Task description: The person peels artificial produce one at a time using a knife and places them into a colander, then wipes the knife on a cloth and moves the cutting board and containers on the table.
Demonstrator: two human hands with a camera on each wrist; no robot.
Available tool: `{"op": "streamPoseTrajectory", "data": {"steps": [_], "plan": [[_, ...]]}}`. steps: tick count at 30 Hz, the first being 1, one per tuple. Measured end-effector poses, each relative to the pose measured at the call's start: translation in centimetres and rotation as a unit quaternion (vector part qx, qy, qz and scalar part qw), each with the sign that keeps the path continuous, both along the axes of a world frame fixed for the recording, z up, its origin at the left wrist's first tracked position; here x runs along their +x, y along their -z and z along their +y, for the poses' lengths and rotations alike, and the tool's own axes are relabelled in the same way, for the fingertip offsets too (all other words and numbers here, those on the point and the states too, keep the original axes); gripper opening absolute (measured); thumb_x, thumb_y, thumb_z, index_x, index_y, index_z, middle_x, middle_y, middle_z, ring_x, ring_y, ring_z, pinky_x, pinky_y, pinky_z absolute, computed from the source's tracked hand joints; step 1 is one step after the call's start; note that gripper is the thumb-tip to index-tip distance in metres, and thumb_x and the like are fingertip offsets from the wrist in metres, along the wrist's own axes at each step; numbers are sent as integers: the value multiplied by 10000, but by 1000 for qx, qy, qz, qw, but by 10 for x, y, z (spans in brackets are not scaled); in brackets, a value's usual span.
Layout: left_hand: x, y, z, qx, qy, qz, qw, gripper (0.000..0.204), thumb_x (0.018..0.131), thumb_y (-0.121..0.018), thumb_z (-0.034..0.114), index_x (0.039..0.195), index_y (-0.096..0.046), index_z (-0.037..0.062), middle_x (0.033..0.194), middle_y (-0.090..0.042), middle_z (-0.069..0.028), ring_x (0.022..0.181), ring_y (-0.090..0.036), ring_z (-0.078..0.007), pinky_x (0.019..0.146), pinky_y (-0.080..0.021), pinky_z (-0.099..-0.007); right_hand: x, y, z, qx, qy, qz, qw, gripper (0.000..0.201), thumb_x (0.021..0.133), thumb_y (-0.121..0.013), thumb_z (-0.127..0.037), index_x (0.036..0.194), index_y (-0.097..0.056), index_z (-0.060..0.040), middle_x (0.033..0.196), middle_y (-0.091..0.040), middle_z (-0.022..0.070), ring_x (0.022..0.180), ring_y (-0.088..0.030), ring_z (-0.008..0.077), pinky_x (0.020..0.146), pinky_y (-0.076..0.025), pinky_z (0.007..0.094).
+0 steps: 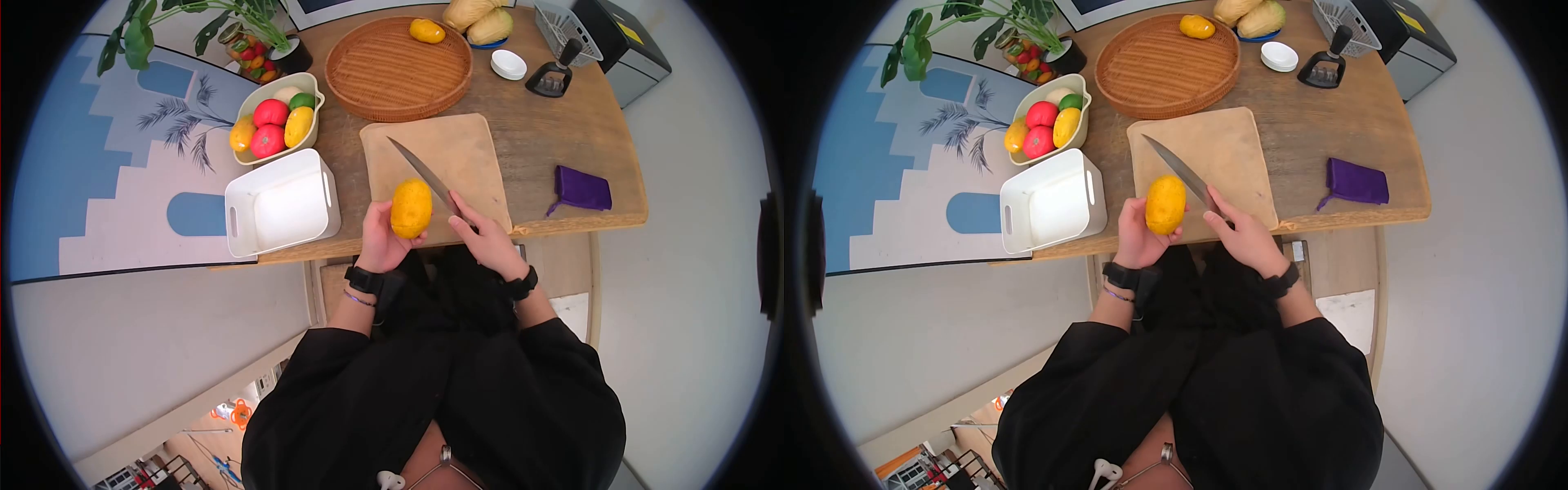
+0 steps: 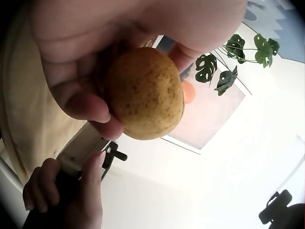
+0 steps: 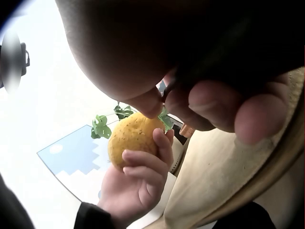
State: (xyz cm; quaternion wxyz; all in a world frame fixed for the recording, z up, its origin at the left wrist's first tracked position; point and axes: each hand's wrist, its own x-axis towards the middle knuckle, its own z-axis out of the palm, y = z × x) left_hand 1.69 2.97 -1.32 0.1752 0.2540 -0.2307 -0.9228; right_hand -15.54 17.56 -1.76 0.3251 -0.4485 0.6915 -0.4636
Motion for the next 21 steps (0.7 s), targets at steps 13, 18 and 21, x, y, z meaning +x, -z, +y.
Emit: {"op": "streamPoseTrajectory", "data": {"steps": [13,18,21], "plan": [[-2,40,-9,23,-54,20,998,533,1072,-397,556,1261,-603,103,1128,-705,-106,989,-694,-243,801,-564,-378,30,-27,16,29,-78,320,944,646,966,-669,-438,1564,-434,-364,621,-626,152,560,-655,364,543,-538,452],[1,35,-9,-8,-41,22,999,450,1085,-428,540,1240,-583,146,1113,-672,-21,985,-648,-176,725,-499,-330,19,-31,13,23,-40,325,945,642,970,-660,-451,1565,-428,-377,620,-627,157,549,-654,367,524,-534,457],[-1,25,-7,3,-64,-22,998,428,1082,-461,524,1242,-588,148,1136,-677,-19,1021,-654,-176,798,-521,-348,18,-46,13,50,-89,324,940,648,960,-691,-404,1559,-455,-338,641,-633,167,572,-649,385,551,-529,462]]}}
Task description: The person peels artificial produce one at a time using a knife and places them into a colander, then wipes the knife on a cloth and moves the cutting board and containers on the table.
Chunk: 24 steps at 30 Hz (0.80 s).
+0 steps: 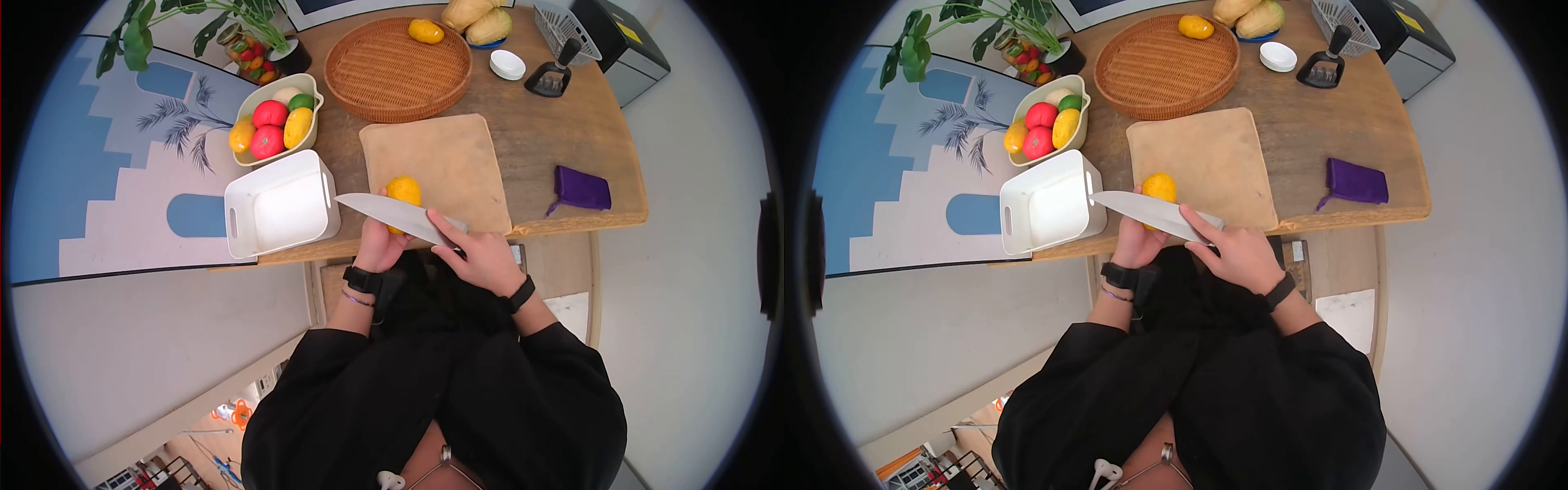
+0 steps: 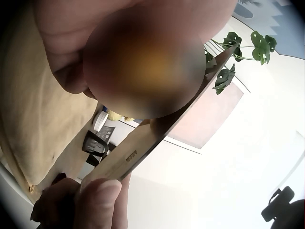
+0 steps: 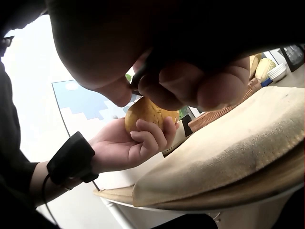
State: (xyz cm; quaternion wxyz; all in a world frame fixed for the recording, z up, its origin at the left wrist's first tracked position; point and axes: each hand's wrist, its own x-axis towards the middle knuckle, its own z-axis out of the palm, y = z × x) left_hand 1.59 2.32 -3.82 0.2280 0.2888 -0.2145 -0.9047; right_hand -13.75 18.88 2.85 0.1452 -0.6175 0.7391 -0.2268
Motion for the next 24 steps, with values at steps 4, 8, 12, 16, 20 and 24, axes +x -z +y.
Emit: {"op": "streamPoseTrajectory", "data": {"steps": [4,8,12,16,20,24], "plan": [[-2,7,-3,-47,0,17,999,415,1080,-477,512,1250,-592,152,1157,-680,-21,1068,-657,-173,867,-536,-365,3,1,0,-31,-3,-2,1000,636,972,-655,-468,1561,-430,-385,613,-622,155,544,-651,365,521,-533,454],[-2,0,-1,-53,18,-4,998,483,1087,-433,525,1296,-583,116,1210,-675,-67,1070,-658,-201,906,-531,-384,3,-3,-1,8,-10,22,1000,639,969,-670,-430,1562,-439,-362,631,-630,162,563,-653,374,542,-533,454],[8,14,-5,-75,6,-6,997,488,1075,-471,524,1300,-578,104,1194,-672,-44,1074,-647,-189,923,-526,-391,-6,-8,-1,20,49,-4,999,611,976,-676,-362,1550,-471,-317,775,-704,164,670,-691,378,631,-560,435],[1,-4,-7,-59,-19,6,998,457,1073,-508,486,1304,-585,100,1188,-674,-33,1097,-643,-180,949,-515,-385,-11,2,7,-40,-59,-113,991,588,990,-639,-429,1546,-469,-344,768,-713,145,662,-693,375,626,-563,452],[-1,-13,-4,-63,-30,-6,998,408,1081,-494,480,1243,-587,117,1058,-656,-25,944,-628,-159,777,-479,-338,-10,-1,10,-42,-38,-142,988,589,983,-657,-406,1540,-481,-332,805,-730,127,685,-698,373,653,-567,441],[3,-11,-8,-52,11,61,997,397,1088,-463,470,1217,-589,116,1022,-655,-37,863,-619,-169,692,-467,-318,-10,-13,8,10,63,23,998,613,969,-683,-381,1544,-478,-328,755,-703,128,665,-687,369,647,-560,438]]}}
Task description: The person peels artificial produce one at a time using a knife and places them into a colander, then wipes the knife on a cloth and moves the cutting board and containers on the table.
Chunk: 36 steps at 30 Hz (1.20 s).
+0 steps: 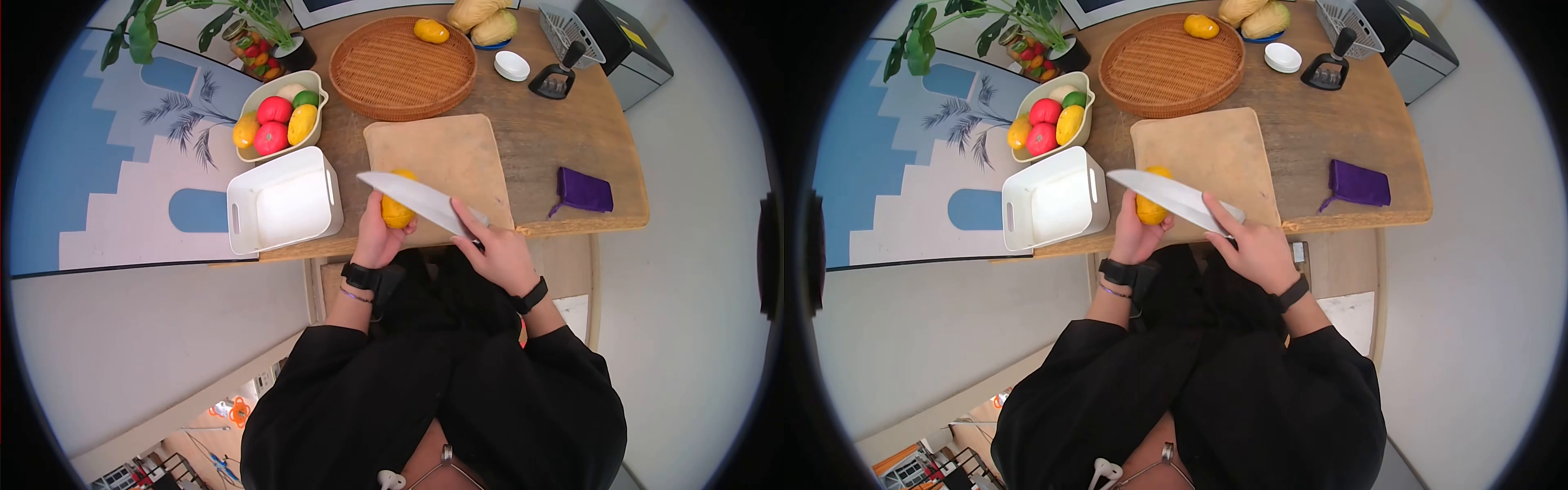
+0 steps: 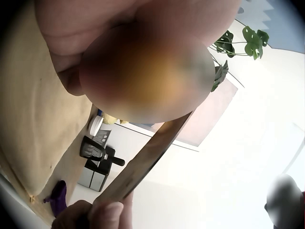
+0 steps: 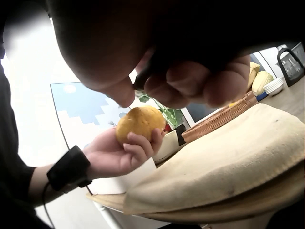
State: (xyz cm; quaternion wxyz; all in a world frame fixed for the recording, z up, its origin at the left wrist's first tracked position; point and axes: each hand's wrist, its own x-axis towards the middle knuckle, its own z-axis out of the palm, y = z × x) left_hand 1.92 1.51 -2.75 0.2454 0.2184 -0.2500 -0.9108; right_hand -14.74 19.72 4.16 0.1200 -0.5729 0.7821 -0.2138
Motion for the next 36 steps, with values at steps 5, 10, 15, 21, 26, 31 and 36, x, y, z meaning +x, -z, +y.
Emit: {"op": "streamPoseTrajectory", "data": {"steps": [5,10,15,21,26,31,36], "plan": [[-10,-19,9,62,-39,-69,995,434,1090,-406,481,1226,-595,115,1054,-673,-56,824,-597,-197,690,-468,-329,3,15,0,-98,-61,-88,989,634,956,-704,-369,1546,-479,-315,730,-680,150,636,-675,365,615,-548,436],[7,14,1,59,56,85,993,493,1073,-392,539,1251,-602,130,1082,-686,-63,815,-601,-207,664,-469,-332,-1,24,-9,-126,-59,-151,979,639,954,-709,-370,1546,-481,-295,801,-710,152,677,-690,363,624,-555,420],[9,18,3,68,57,68,994,549,1055,-399,593,1280,-603,136,1119,-702,-64,873,-645,-213,657,-475,-327,1,11,-12,-128,-70,-160,976,622,956,-706,-372,1537,-489,-317,853,-736,127,714,-703,370,668,-576,414],[11,18,2,117,18,-25,993,484,1058,-452,559,1251,-602,141,1108,-700,-29,944,-653,-189,691,-504,-324,-2,0,-6,-52,-112,-167,978,651,952,-714,-323,1554,-467,-305,935,-746,147,753,-699,388,693,-572,405],[7,19,-4,88,58,38,994,439,1063,-473,511,1244,-600,132,1105,-697,-40,918,-645,-200,686,-493,-329,-1,1,-8,-21,-66,-91,993,658,947,-715,-357,1555,-466,-319,799,-709,161,678,-681,384,628,-553,421],[10,19,-2,58,88,101,989,431,1067,-473,479,1285,-586,125,1147,-685,-44,935,-639,-203,694,-483,-328,-1,12,-9,-75,-6,-21,997,646,961,-682,-414,1559,-439,-384,671,-653,169,606,-677,370,550,-543,443],[6,10,8,-67,5,-48,997,510,1082,-387,498,1345,-571,102,1251,-668,-74,938,-628,-219,734,-485,-359,-4,24,-16,-163,-34,-125,978,645,961,-683,-408,1558,-443,-363,739,-699,173,662,-691,394,605,-556,484]]}}
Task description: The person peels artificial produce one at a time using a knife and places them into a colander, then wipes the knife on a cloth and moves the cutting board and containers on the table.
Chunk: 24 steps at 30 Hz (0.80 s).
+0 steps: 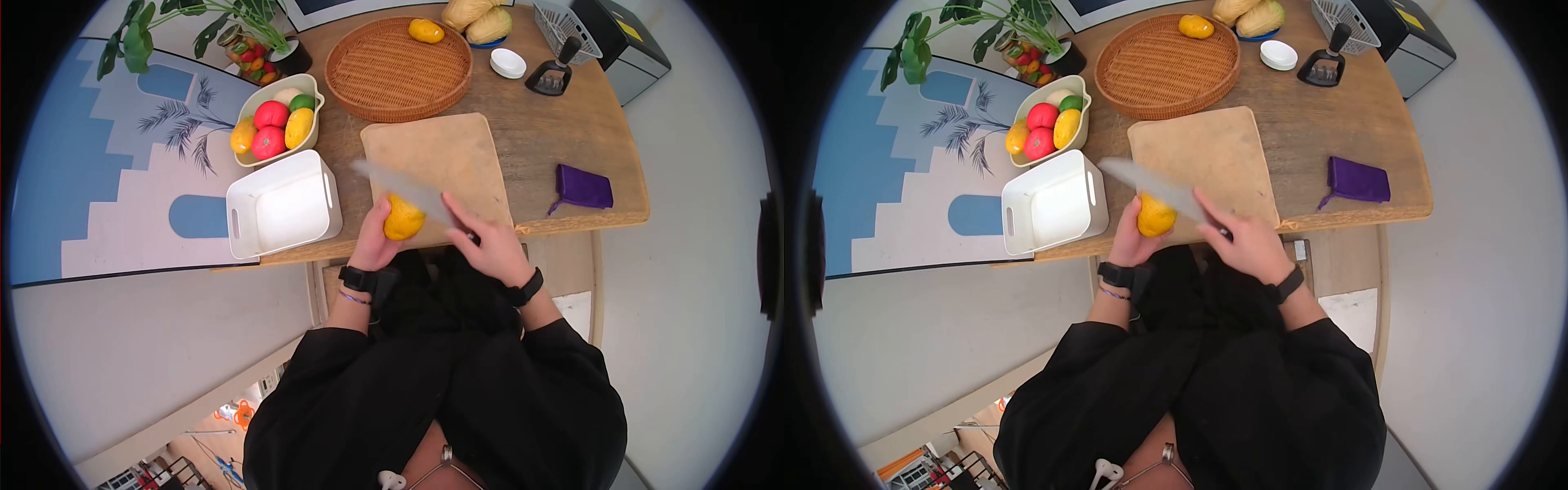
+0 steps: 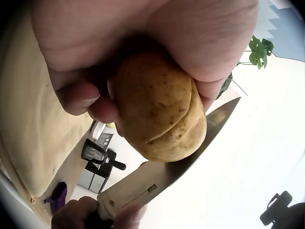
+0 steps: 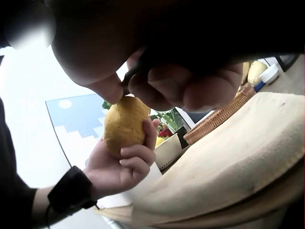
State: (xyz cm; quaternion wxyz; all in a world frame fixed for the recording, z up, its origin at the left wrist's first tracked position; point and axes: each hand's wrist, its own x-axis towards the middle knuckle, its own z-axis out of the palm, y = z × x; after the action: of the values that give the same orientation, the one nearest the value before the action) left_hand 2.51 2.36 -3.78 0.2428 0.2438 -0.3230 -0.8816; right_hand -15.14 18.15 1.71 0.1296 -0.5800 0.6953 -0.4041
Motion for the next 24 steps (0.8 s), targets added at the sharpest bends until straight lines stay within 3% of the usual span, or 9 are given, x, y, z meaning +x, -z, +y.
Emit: {"op": "streamPoseTrajectory", "data": {"steps": [3,4,6,7,9,14,20,23,24], "plan": [[2,1,-4,-18,17,-22,999,512,1088,-374,510,1350,-570,116,1251,-671,-75,1019,-641,-206,789,-501,-368,-8,-5,0,142,106,75,981,646,958,-691,-405,1555,-451,-349,764,-709,181,693,-697,403,634,-559,504],[3,0,-9,-20,16,-22,999,512,1088,-374,510,1350,-570,116,1251,-671,-75,1019,-641,-206,789,-501,-368,-7,-3,-2,140,106,75,982,646,958,-691,-405,1555,-451,-349,764,-709,181,693,-697,403,634,-559,504],[5,0,-17,16,104,48,993,511,1088,-363,518,1330,-577,122,1214,-682,-87,1018,-661,-209,808,-520,-364,0,0,-4,-24,61,-39,997,635,961,-683,-428,1550,-460,-348,723,-694,175,662,-689,399,607,-556,490],[4,2,-14,18,106,47,993,511,1088,-363,518,1330,-577,122,1214,-682,-87,1018,-661,-209,808,-520,-364,4,-1,-1,-23,63,-40,997,635,961,-683,-428,1550,-460,-348,723,-694,175,662,-689,399,607,-556,490],[-3,5,-6,90,-3,-23,996,539,1079,-355,549,1295,-582,110,1156,-691,-105,899,-671,-214,777,-552,-365,15,-10,4,66,-25,39,997,624,969,-671,-439,1549,-461,-348,683,-673,166,606,-672,391,564,-545,470],[-12,1,-5,98,22,70,992,589,1055,-396,614,1230,-611,95,1081,-700,-98,861,-681,-214,775,-573,-370,43,-7,0,83,-43,148,985,616,971,-661,-457,1547,-462,-374,592,-607,114,522,-655,300,521,-547,421],[-17,-11,4,180,10,85,980,650,1026,-416,686,1196,-619,92,1046,-694,-100,835,-691,-215,777,-586,-389,44,13,-5,47,-15,156,987,618,966,-670,-440,1545,-470,-362,673,-646,119,564,-675,296,529,-551,413],[-20,-16,5,203,-62,-8,977,636,1032,-412,676,1205,-618,100,1045,-694,-109,773,-665,-218,715,-561,-382,33,6,-6,97,-23,136,986,606,979,-661,-413,1550,-467,-346,697,-660,132,600,-688,310,539,-551,422],[-13,-7,0,208,1,80,975,629,1036,-411,662,1224,-611,96,1054,-688,-118,738,-615,-207,681,-520,-364,26,12,-12,96,-21,137,986,606,979,-661,-413,1550,-467,-346,697,-660,132,600,-688,310,539,-551,422]]}}
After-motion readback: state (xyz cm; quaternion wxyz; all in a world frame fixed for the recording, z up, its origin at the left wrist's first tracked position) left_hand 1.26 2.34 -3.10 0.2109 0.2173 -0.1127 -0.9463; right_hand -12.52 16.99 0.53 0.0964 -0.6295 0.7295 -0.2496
